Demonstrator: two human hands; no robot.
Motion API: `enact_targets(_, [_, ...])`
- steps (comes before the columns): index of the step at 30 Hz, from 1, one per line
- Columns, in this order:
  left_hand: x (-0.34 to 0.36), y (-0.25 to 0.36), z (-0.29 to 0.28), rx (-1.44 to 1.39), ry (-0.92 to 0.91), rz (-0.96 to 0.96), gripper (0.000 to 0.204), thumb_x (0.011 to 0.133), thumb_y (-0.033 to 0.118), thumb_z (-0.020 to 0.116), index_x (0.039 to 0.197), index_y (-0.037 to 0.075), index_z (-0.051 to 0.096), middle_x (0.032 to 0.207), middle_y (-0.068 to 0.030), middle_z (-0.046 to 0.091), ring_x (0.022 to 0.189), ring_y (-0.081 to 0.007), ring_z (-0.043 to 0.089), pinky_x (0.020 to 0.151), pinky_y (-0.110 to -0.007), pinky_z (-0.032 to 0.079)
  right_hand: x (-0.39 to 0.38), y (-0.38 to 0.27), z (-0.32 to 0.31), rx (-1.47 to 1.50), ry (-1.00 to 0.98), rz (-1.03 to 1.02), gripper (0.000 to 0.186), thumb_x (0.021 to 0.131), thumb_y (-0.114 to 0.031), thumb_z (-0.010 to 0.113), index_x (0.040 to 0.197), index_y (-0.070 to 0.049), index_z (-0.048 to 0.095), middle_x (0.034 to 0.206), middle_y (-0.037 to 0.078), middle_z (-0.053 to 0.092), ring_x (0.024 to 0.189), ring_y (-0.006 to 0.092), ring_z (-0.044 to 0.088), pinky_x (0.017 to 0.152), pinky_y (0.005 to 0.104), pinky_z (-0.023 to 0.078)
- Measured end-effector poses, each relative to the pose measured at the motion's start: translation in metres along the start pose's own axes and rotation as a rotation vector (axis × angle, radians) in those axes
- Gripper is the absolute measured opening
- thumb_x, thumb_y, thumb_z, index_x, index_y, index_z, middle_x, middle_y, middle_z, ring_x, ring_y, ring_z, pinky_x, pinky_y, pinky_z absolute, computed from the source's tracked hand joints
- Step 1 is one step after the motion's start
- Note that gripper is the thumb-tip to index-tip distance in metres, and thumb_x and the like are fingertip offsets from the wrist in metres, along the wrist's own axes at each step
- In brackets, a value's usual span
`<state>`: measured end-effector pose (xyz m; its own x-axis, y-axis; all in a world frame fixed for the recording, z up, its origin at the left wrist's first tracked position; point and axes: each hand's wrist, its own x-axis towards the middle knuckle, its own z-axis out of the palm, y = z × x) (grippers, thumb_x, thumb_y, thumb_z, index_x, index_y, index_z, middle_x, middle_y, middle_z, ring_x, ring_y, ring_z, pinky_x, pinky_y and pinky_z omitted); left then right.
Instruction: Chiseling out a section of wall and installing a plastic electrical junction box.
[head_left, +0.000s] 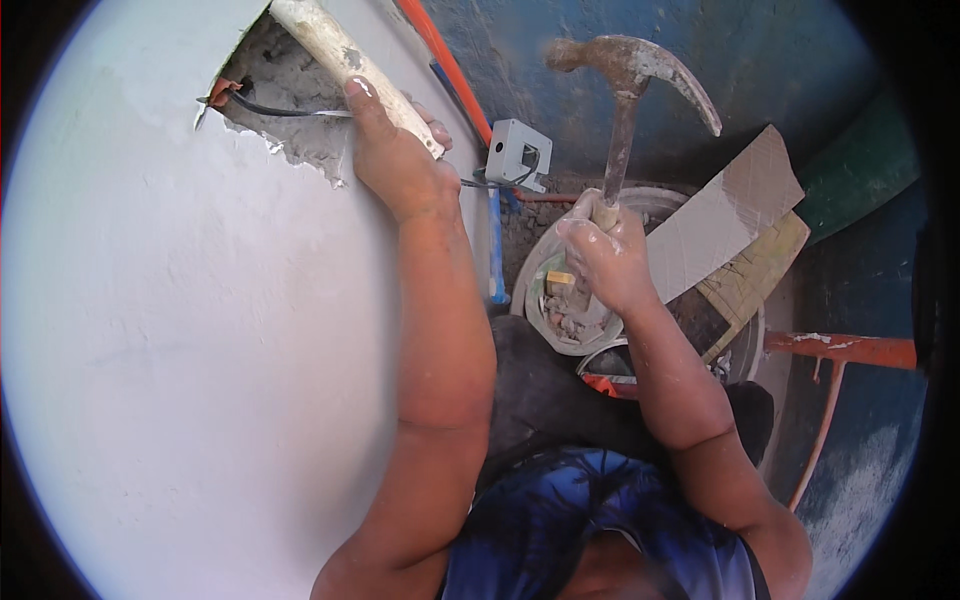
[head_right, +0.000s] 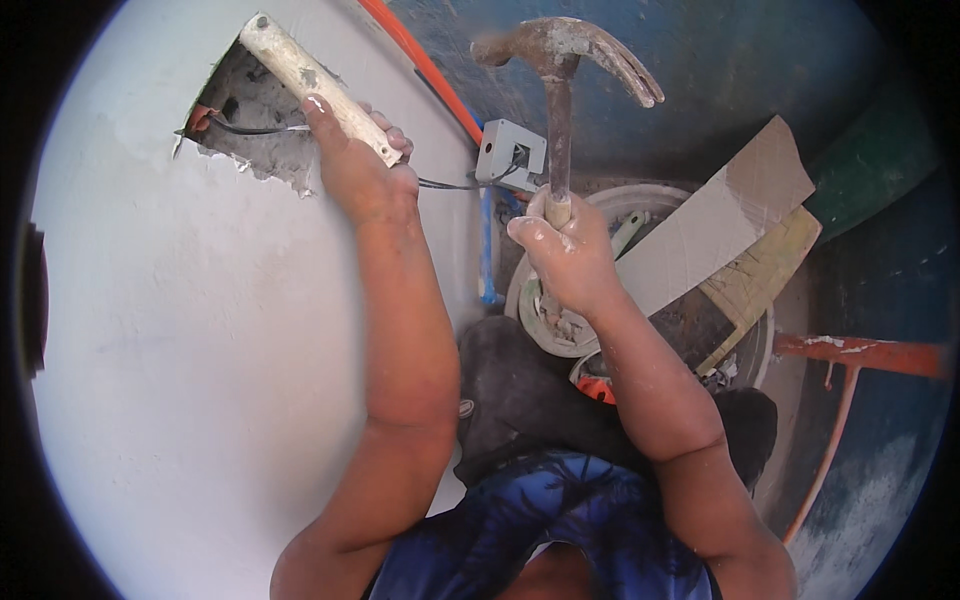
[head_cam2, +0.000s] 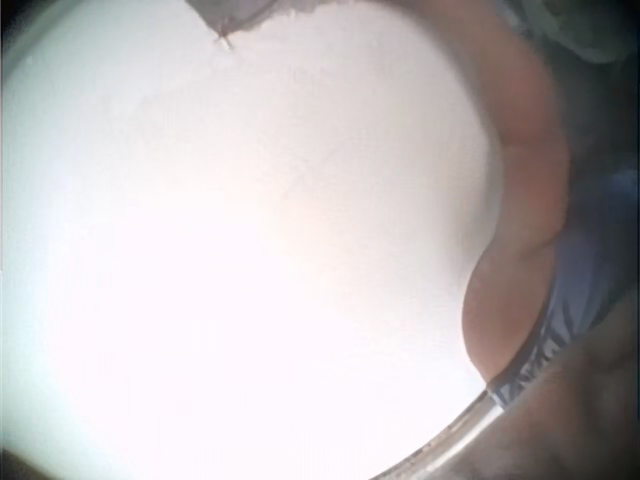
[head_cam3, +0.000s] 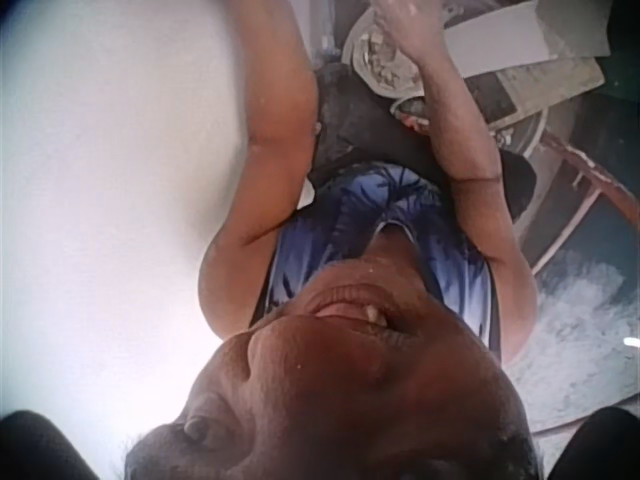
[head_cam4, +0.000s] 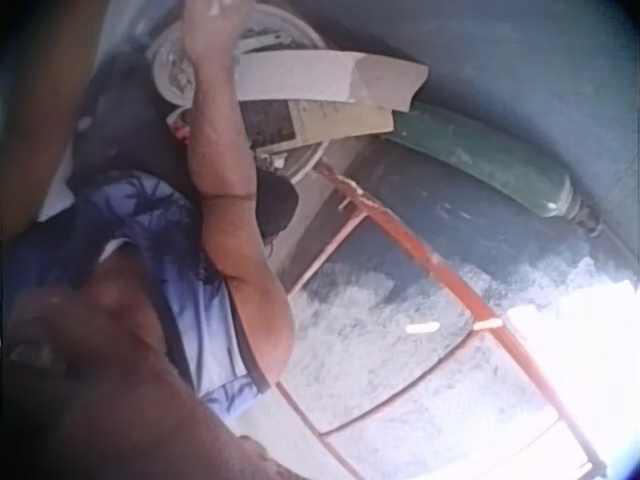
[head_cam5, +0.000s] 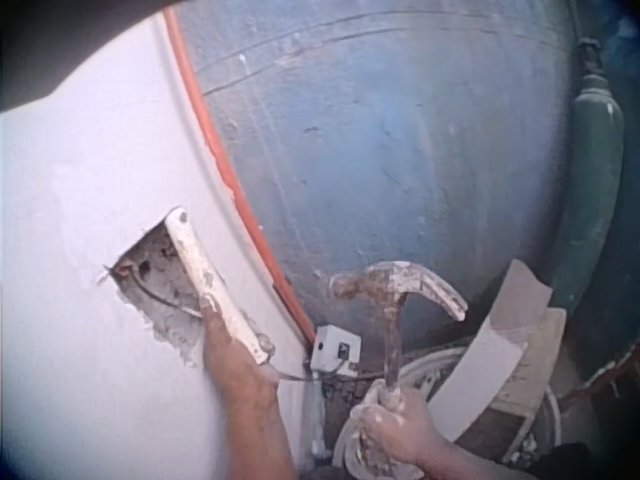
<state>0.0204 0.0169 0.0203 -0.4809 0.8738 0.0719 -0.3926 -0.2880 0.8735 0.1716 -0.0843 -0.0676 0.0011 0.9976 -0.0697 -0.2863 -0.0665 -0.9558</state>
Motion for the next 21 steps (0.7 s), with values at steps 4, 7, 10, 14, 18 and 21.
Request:
enact_targets(4, [0.004,-0.002,-0.004,0.009,0.006,0.049,0.045,0.097,0.047,0.054,0.087,0.003,0.055,0.058,-0.0033,0.046,0.045,-0.0126,0.043,0.043,-0.026,0.034,0.002,0.005,-0.002,-0.042,-0.028,-0.037,0.018,0.083,-0.014,0.065,0.074,-0.007,0.051,0.063,-0.004,0.047,0.056,0.0056,0.044,0.051,0.0256,0.036])
enact_targets(7, [0.006,-0.003,-0.001,0.017,-0.017,0.048,0.044,0.096,0.050,0.052,0.092,0.006,0.053,0.065,-0.0033,0.047,0.049,-0.0132,0.044,0.045,-0.027,0.034,0.004,0.010,-0.001,0.024,-0.044,-0.047,0.018,0.083,-0.013,0.065,0.075,-0.007,0.051,0.063,-0.004,0.047,0.056,0.0056,0.043,0.051,0.0259,0.036])
enact_targets(10, [0.012,-0.007,0.001,-0.012,-0.025,0.032,0.045,0.096,0.053,0.049,0.098,0.008,0.050,0.073,-0.0032,0.047,0.053,-0.0138,0.044,0.047,-0.028,0.035,0.007,0.007,0.003,0.053,-0.038,0.040,0.018,0.084,-0.014,0.065,0.075,-0.007,0.052,0.064,-0.003,0.047,0.058,0.0057,0.043,0.053,0.0259,0.036])
enact_targets(14, [0.017,-0.012,0.001,-0.101,-0.058,-0.023,0.046,0.096,0.055,0.048,0.101,0.009,0.050,0.077,-0.0034,0.048,0.054,-0.0134,0.044,0.048,-0.027,0.035,0.019,0.001,0.002,-0.120,0.018,-0.035,0.018,0.084,-0.015,0.066,0.075,-0.006,0.053,0.065,-0.003,0.048,0.061,0.0060,0.043,0.056,0.0262,0.037])
enact_targets(18, [0.017,-0.012,0.002,-0.129,-0.043,-0.025,0.046,0.097,0.054,0.046,0.100,0.009,0.049,0.076,-0.0032,0.048,0.054,-0.0132,0.043,0.048,-0.027,0.034,0.047,-0.023,0.013,-0.221,-0.004,-0.177,0.021,0.085,-0.019,0.067,0.075,-0.005,0.055,0.065,-0.003,0.049,0.062,0.0067,0.042,0.057,0.0278,0.038])
enact_targets(21, [0.014,-0.008,-0.001,-0.111,-0.044,-0.003,0.046,0.098,0.054,0.044,0.099,0.008,0.048,0.073,-0.0027,0.046,0.054,-0.0134,0.042,0.048,-0.027,0.034,0.064,-0.055,0.033,-0.154,-0.033,-0.363,0.022,0.085,-0.020,0.067,0.075,-0.004,0.056,0.065,-0.003,0.049,0.063,0.0074,0.043,0.057,0.0291,0.039])
